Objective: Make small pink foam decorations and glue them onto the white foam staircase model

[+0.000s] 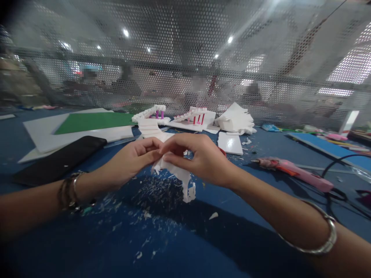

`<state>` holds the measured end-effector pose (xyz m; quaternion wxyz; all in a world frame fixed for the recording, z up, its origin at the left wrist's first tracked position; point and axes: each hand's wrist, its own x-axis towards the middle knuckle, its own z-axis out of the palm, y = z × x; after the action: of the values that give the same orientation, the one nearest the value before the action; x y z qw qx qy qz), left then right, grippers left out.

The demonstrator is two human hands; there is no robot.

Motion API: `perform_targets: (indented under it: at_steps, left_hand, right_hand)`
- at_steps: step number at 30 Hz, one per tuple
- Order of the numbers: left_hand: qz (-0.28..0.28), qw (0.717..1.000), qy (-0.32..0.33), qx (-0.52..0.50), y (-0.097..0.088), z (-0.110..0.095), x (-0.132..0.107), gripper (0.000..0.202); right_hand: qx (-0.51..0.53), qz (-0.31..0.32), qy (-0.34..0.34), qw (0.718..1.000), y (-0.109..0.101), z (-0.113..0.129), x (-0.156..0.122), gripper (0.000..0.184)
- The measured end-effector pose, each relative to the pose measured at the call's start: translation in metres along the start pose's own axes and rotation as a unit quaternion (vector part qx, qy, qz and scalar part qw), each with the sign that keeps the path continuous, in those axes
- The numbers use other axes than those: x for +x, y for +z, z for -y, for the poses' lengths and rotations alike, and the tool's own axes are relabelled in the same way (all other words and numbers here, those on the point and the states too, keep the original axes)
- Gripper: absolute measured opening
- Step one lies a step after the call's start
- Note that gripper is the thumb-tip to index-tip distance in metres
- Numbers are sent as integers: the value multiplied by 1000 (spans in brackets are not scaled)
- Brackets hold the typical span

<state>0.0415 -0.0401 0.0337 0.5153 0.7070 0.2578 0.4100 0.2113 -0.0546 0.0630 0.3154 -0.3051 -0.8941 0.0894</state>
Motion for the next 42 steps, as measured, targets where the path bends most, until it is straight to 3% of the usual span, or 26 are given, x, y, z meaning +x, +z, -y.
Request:
perform_targets:
  at_steps: [6,14,24,33,39,42]
  left_hand:
    - [12,998,15,54,-3,-3,0,10]
    - [14,996,20,88,-3,3,-2,5]
    - [0,1000,-14,15,-1,7,0,7]
    - [-17,995,21,95,0,10,-3,10]
    - [-6,997,32,75,1,8,-4,11]
    - [-6,998,21,56,1,8,-4,8]
  right_hand:
    - [-86,19,-37,995,-5,5,3,9]
    - [-150,48,16,987,4,3,1,11]
    - [-33,-5,28,999,6,-4,0,14]
    - [-80,-3,51,995,8,-2,0,13]
    - [-97,-25,38,994,10,1,0,12]
    - [-52,-44,58,996,12,-1,0,8]
